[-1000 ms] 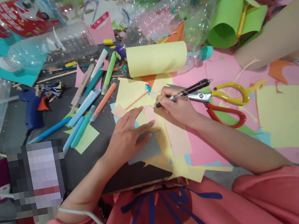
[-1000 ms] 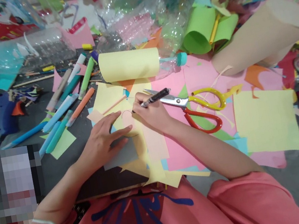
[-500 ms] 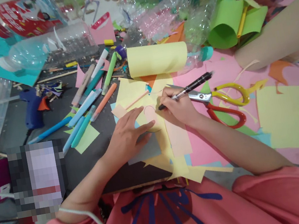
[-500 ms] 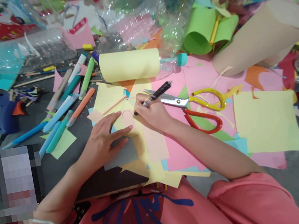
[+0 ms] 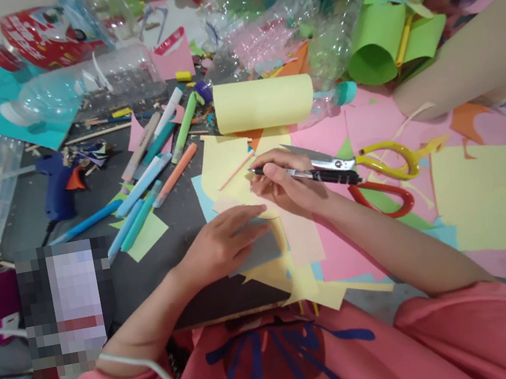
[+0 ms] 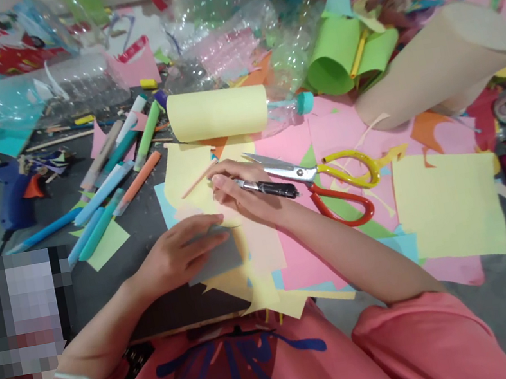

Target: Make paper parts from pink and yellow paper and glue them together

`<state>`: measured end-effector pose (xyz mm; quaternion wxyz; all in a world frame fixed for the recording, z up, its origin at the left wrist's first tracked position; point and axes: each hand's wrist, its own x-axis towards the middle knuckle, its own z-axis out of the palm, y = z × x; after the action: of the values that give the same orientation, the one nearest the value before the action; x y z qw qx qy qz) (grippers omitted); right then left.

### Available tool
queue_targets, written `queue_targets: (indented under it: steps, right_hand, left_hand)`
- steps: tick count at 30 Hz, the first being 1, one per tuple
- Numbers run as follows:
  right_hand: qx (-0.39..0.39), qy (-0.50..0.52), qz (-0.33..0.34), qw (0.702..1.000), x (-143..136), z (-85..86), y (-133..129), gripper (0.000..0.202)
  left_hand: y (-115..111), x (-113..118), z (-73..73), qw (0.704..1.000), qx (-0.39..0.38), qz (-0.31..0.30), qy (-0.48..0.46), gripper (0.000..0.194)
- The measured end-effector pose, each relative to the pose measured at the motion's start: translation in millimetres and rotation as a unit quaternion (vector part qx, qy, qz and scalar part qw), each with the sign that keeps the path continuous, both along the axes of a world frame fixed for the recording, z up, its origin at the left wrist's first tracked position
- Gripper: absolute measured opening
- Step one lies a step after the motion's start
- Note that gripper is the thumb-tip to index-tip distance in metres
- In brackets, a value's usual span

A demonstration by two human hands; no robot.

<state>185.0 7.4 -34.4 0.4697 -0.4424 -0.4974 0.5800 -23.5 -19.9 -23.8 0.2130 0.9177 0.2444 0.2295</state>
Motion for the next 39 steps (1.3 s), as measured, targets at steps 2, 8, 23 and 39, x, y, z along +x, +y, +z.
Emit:
queue_targets:
  steps: [2, 8, 23, 39]
  right_hand:
    - [-0.025, 0.037, -0.005, 0.999, -2, 1.4, 0, 0.039]
    - [-0.049, 0.097, -0.044, 0.993, -6, 1.6, 0, 0.039]
    - [-0.102, 0.088, 0.109, 0.985, 4, -3.0, 2, 0.042]
    - [0.049, -0.067, 0.04, 0.996, 2, 2.3, 6, 0.015]
  left_hand:
    - [3, -1, -1.1, 0.997, 0.041, 0.057, 0.009, 0.022]
    - [9, -1, -2.4, 0.987, 0.044, 0.121, 0.096, 0.031]
    - [11, -4, 0.4, 0.979, 0.104, 0.175, -0.015, 0.016]
    - [11, 1, -5.2, 0.99, 0.065, 0.081, 0.094, 0.024]
